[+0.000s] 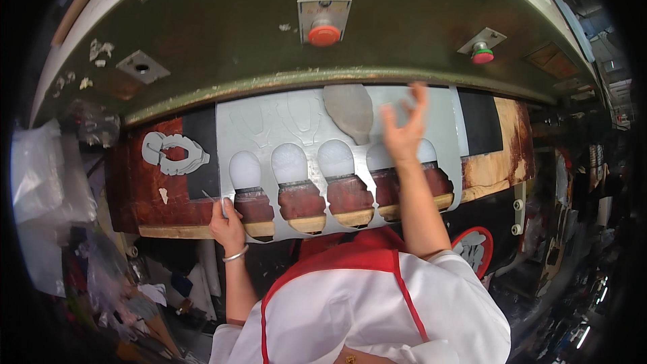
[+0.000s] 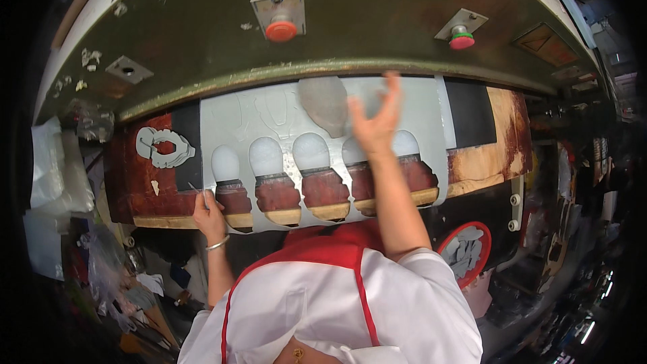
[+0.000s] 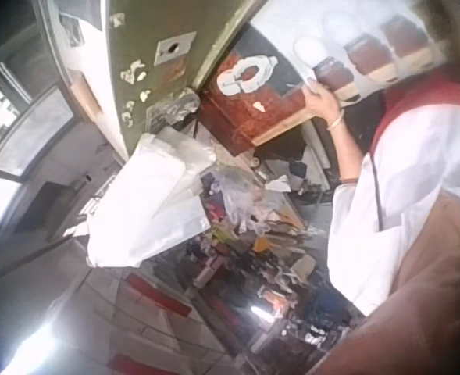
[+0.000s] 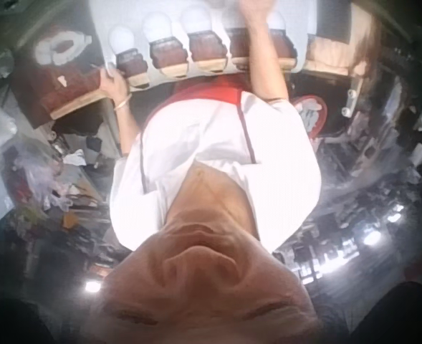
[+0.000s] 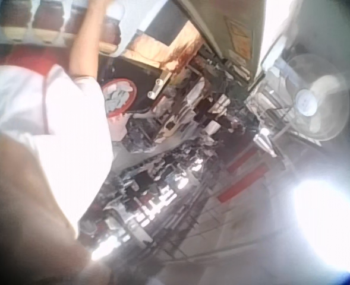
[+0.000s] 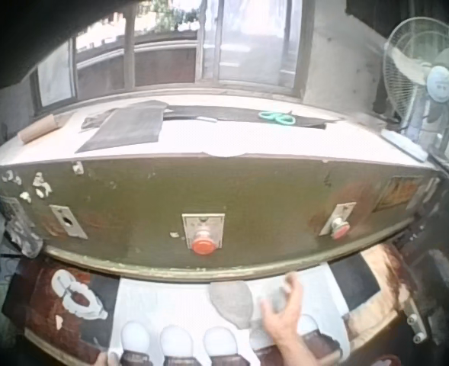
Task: The person operates a hydraulic press to cut multiple identical shapes from a sheet of gray material. They place the sheet, press a button to activate the machine, remove the cutouts, and repeat the process with new sheets.
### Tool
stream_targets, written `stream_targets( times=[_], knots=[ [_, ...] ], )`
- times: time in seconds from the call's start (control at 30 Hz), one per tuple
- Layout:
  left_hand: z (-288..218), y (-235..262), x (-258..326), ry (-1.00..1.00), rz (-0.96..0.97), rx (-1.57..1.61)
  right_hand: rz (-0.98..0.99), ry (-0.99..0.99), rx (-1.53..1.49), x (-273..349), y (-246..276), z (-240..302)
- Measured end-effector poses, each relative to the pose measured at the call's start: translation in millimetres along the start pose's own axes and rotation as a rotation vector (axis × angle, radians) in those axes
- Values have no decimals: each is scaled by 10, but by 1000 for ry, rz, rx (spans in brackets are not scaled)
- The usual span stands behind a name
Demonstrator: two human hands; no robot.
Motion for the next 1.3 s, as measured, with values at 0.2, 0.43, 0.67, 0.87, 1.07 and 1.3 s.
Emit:
stream_targets(
  times=[0.2,0.43,0.67,0.87,1.07,1.3],
  knots=[
    [-348,-296,-544,-22,-25,-21,-272,258,543,-1188,835,-159],
    [-466,-588,-1377,-247,-122,-77,-400,130,390,-1089,582,-348],
    [-648,-392,-1382,-164,42,-76,-270,-42,645,-541,1028,-664],
    [-879,-344,-990,-267,-65,-11,-126,-127,552,172,1154,-1177],
    [-626,-294,-754,-266,-69,-4,-38,-362,307,511,1341,-1309],
    [123,-208,-533,3,141,112,-157,142,224,254,245,-379]
  ],
)
Point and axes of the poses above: each hand's wrist, its own x-axis away from the middle knuckle, its own y-axis out of the back of the hand, z = x × y, the point moved 7 cm from there along -x, towards the middle knuckle, and after that the axes turned 13 degrees about y, right-handed, at the moved point
